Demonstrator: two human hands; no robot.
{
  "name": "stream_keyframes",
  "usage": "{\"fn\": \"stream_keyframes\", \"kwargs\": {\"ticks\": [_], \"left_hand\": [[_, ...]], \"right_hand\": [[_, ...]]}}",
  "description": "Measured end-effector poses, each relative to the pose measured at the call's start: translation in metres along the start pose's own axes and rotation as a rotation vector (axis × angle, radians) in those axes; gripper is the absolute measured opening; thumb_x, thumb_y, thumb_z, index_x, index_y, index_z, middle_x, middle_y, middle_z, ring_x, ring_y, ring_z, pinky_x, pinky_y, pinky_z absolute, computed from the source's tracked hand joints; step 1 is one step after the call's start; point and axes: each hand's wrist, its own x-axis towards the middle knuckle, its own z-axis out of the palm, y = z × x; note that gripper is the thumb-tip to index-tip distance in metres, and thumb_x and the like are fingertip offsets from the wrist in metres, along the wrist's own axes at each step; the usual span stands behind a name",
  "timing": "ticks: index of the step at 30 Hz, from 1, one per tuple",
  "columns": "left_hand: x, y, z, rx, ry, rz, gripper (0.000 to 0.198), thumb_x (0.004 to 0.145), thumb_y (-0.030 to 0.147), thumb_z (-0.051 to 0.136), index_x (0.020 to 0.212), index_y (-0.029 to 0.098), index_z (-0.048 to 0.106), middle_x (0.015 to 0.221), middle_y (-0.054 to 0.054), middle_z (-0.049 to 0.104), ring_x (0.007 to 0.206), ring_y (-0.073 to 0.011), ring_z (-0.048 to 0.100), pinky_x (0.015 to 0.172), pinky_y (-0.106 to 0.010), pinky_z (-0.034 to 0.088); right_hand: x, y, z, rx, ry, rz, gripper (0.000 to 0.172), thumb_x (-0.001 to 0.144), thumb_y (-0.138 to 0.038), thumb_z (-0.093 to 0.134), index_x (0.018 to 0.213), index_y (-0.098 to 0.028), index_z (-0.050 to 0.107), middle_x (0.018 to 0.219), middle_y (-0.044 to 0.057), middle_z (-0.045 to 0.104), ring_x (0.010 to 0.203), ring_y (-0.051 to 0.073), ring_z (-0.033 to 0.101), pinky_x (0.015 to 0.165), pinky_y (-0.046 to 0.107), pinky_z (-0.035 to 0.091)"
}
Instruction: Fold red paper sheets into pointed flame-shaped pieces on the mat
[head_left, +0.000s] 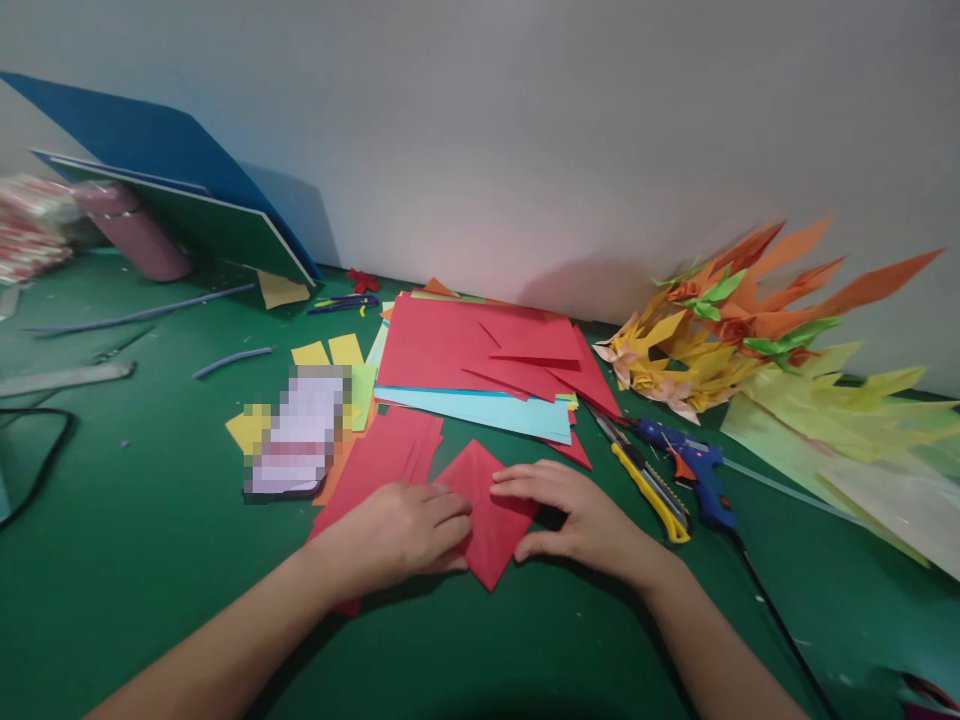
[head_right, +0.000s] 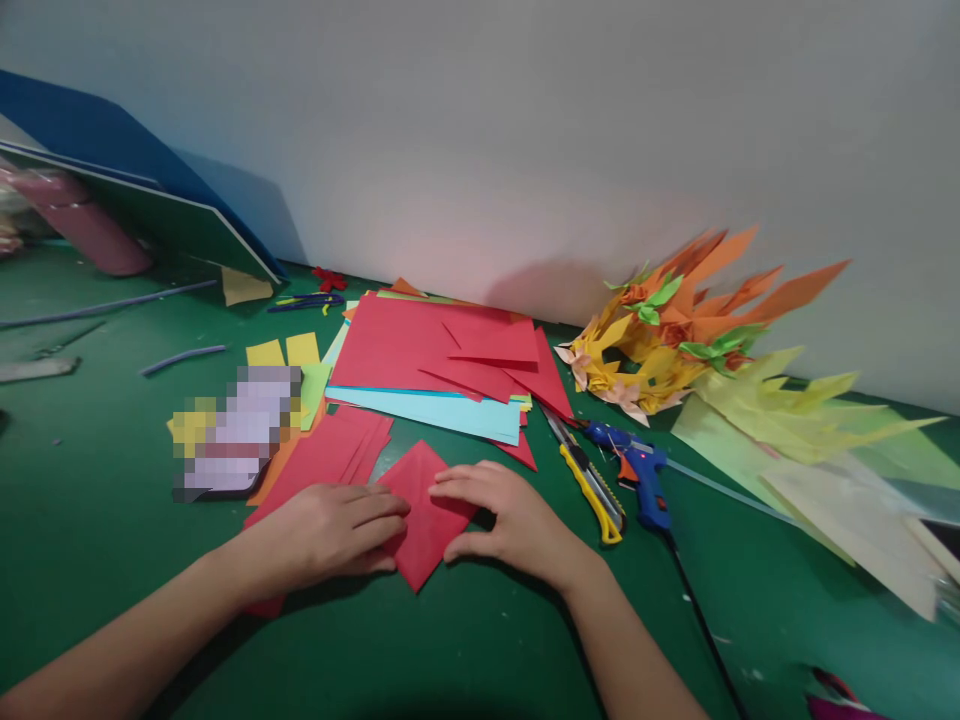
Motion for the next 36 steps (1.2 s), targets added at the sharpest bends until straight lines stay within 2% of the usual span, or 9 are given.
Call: {"fn": "stream_keyframes", "kwargs": {"ticks": [3,5,8,11,16,19,24,30,36], "left_hand": [[0.000,-0.002,0.000,-0.008,0.020,0.060,0.026,0.098,0.029,0.038,0.090,0.018,0.061,0.081,-0.005,0.067,0.075,-0.0159,0.065,0.066,-0.024,0.050],[0.001,-0.003,-0.001,0.003,0.021,0.007,0.028,0.099,0.024,0.036,0.088,0.017,0.060,0.078,-0.005,0.066,0.071,-0.0155,0.064,0.064,-0.024,0.049],[0.003,-0.005,-0.002,0.042,-0.019,-0.191,0.025,0.097,0.022,0.036,0.086,0.017,0.059,0.074,-0.004,0.065,0.067,-0.0169,0.063,0.061,-0.026,0.048],[0.003,-0.005,-0.003,-0.020,-0.070,-0.408,0.017,0.095,0.024,0.042,0.091,0.018,0.057,0.077,-0.003,0.066,0.071,-0.0192,0.064,0.062,-0.028,0.048],[-0.002,-0.004,0.000,-0.178,-0.070,-0.623,0.011,0.094,0.027,0.045,0.097,0.020,0.052,0.080,-0.003,0.066,0.074,-0.0212,0.065,0.064,-0.029,0.048],[-0.004,-0.002,0.000,-0.230,-0.009,-0.616,0.013,0.091,0.023,0.046,0.103,0.020,0.048,0.083,-0.003,0.066,0.075,-0.0214,0.064,0.065,-0.031,0.048],[-0.002,0.001,-0.005,-0.265,-0.037,-0.582,0.019,0.094,0.018,0.034,0.084,0.021,0.050,0.080,-0.003,0.061,0.071,-0.0190,0.059,0.064,-0.030,0.046],[-0.001,0.002,0.000,-0.322,-0.022,-0.646,0.025,0.095,0.021,0.033,0.085,0.019,0.057,0.089,-0.004,0.055,0.073,-0.0166,0.058,0.069,-0.030,0.047],[0.000,0.005,0.000,-0.265,-0.050,-0.678,0.034,0.095,0.020,0.031,0.082,0.018,0.062,0.086,-0.004,0.054,0.069,-0.0154,0.055,0.061,-0.026,0.044]], "right_hand": [[-0.001,0.000,0.001,0.040,0.008,-0.014,0.061,0.064,-0.047,0.081,0.119,-0.027,0.063,0.123,0.008,0.063,0.117,0.025,0.054,0.099,0.039,0.043],[-0.001,0.001,0.003,0.033,0.066,-0.025,0.048,0.072,-0.047,0.075,0.113,-0.024,0.065,0.118,0.009,0.064,0.112,0.024,0.057,0.096,0.038,0.045],[0.001,0.001,0.006,0.002,0.188,-0.029,0.025,0.091,-0.041,0.056,0.092,-0.020,0.068,0.096,0.008,0.067,0.093,0.020,0.062,0.083,0.033,0.049],[0.005,0.001,0.009,-0.052,0.235,-0.003,0.029,0.095,-0.037,0.048,0.079,-0.020,0.065,0.079,0.005,0.066,0.078,0.018,0.062,0.071,0.031,0.048],[0.008,0.000,0.013,-0.153,0.268,0.119,0.025,0.095,-0.035,0.048,0.080,-0.021,0.062,0.076,0.004,0.066,0.074,0.020,0.061,0.066,0.030,0.046],[0.009,-0.002,0.015,-0.188,0.290,0.190,0.017,0.092,-0.031,0.050,0.085,-0.021,0.062,0.076,0.004,0.065,0.072,0.020,0.061,0.064,0.030,0.045],[0.011,-0.006,0.017,-0.204,0.278,0.272,0.014,0.089,-0.024,0.054,0.100,-0.019,0.060,0.067,0.001,0.060,0.064,0.019,0.058,0.058,0.027,0.043],[0.012,-0.006,0.018,-0.264,0.258,0.226,0.019,0.092,-0.023,0.046,0.103,-0.019,0.061,0.075,0.005,0.064,0.073,0.021,0.060,0.065,0.030,0.046],[0.012,-0.005,0.018,-0.296,0.236,0.203,0.019,0.093,-0.023,0.045,0.103,-0.020,0.061,0.082,0.007,0.066,0.077,0.022,0.062,0.069,0.032,0.048]]}}
